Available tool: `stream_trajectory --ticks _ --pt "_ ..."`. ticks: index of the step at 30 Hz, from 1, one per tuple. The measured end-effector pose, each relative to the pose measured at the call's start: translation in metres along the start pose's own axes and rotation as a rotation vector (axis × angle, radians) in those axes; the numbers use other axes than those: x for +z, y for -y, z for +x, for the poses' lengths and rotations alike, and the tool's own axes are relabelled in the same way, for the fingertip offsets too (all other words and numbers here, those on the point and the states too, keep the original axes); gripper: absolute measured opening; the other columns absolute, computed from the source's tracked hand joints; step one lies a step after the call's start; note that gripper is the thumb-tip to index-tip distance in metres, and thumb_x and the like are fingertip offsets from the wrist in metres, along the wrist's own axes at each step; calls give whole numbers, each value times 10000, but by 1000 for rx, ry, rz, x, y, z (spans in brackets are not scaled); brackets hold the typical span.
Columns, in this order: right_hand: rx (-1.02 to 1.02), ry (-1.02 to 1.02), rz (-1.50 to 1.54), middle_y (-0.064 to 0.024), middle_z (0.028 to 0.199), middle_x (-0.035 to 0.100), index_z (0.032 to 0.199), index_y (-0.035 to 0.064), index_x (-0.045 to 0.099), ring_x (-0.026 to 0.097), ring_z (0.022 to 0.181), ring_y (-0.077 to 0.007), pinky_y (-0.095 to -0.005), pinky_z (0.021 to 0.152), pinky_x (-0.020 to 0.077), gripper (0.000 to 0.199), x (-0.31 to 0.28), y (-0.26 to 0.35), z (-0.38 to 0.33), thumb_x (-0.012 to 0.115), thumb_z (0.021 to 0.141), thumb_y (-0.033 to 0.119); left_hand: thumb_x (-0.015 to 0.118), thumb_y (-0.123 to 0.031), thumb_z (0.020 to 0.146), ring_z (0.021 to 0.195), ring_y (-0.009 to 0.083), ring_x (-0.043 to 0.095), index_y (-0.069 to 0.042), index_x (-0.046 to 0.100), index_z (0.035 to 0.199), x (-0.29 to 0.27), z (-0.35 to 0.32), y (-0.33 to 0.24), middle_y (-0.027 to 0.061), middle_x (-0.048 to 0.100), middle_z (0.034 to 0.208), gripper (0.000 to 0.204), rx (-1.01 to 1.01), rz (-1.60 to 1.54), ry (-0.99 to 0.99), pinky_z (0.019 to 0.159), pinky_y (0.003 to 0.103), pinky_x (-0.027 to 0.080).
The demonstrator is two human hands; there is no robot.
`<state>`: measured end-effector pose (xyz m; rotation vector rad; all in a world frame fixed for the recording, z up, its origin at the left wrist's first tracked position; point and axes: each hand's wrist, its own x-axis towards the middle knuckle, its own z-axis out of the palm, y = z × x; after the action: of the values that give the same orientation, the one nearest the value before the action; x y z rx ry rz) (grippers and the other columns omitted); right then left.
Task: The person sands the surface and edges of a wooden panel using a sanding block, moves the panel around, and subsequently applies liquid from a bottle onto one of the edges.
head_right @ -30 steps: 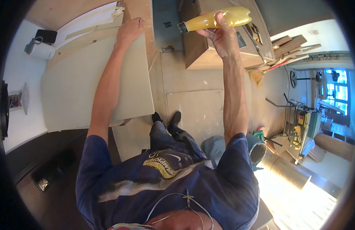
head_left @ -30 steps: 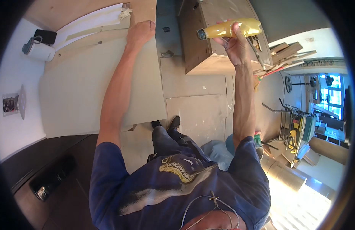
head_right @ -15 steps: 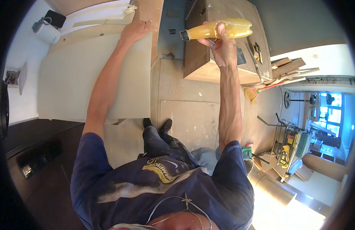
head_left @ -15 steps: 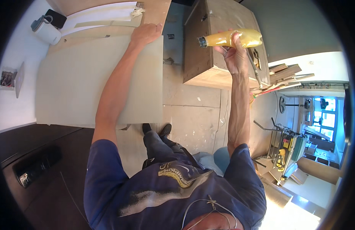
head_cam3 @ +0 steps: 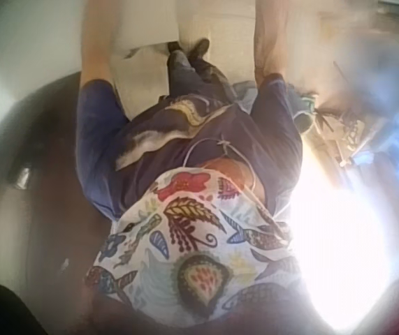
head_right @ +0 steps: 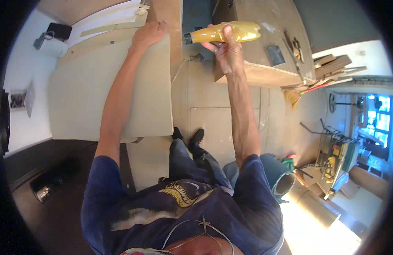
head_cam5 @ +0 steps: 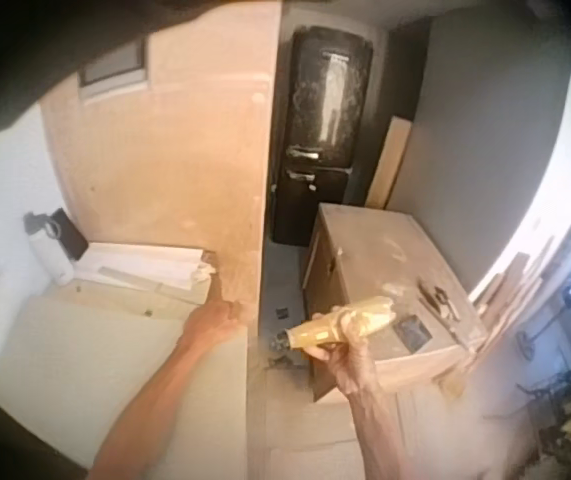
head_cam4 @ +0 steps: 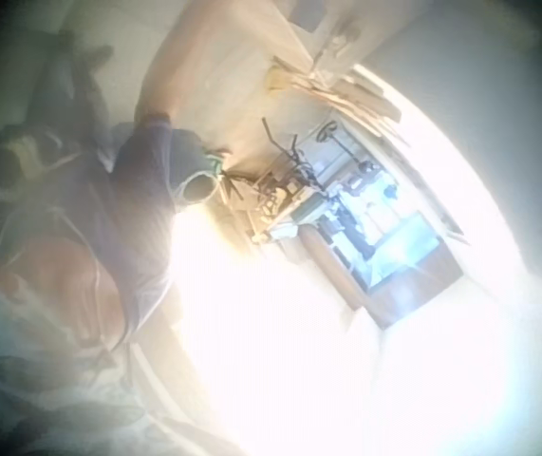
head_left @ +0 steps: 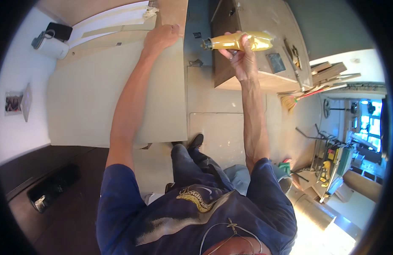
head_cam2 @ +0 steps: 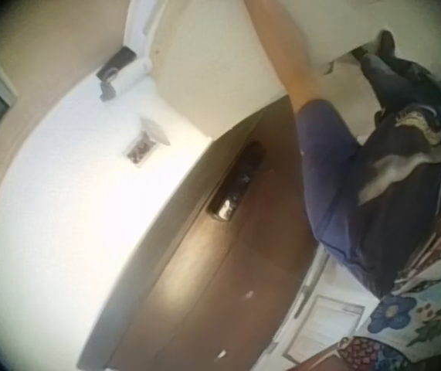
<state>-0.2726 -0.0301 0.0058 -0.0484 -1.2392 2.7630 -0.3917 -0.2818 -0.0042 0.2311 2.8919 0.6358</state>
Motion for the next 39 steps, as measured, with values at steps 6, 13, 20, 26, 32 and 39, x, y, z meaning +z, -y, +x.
stream_trajectory --ticks 6,13,20,26,32,39 --pt "1 -127 236 -193 1228 633 1194 61 574 660 1154 -310 -493 902 649 439 -18 -85 6 753 937 368 264 -529 1043 1049 359 674 -121 761 999 10 11 11 135 743 1061 645 -12 17 11 957 464 479" --pt "-2 -178 340 -195 1247 622 1223 60 546 667 1138 -303 -474 928 644 491 -25 -129 16 757 930 392 269 -462 1043 1006 364 673 -115 762 946 3 6 -5 123 747 1021 611 -27 -17 28 918 461 492" --pt "-92 -196 152 -215 1254 624 1334 32 470 675 1121 -317 -452 863 656 558 -15 -125 2 734 953 342 285 -510 1053 983 318 664 -76 747 974 4 9 -4 130 730 981 639 -40 -5 26 919 419 470" --pt "-122 -147 3 -238 1236 642 1383 -5 405 682 1112 -325 -454 833 651 603 -14 -113 -1 702 974 325 266 -475 1040 996 358 671 -82 749 946 4 7 -6 133 743 1003 629 -42 22 5 908 460 488" --pt "-112 -130 -31 -249 1214 657 1389 -26 396 686 1110 -326 -445 798 656 615 -19 -113 17 691 981 328 298 -514 1055 996 328 663 -74 748 964 5 10 -5 154 728 991 636 -57 -12 22 922 416 468" --pt "-110 -167 57 -241 1222 659 1369 -38 425 708 1061 -313 -410 770 662 613 -19 -116 25 726 959 305 290 -490 1051 992 330 670 -73 737 955 6 10 -8 138 737 998 620 -64 -6 25 913 427 481"
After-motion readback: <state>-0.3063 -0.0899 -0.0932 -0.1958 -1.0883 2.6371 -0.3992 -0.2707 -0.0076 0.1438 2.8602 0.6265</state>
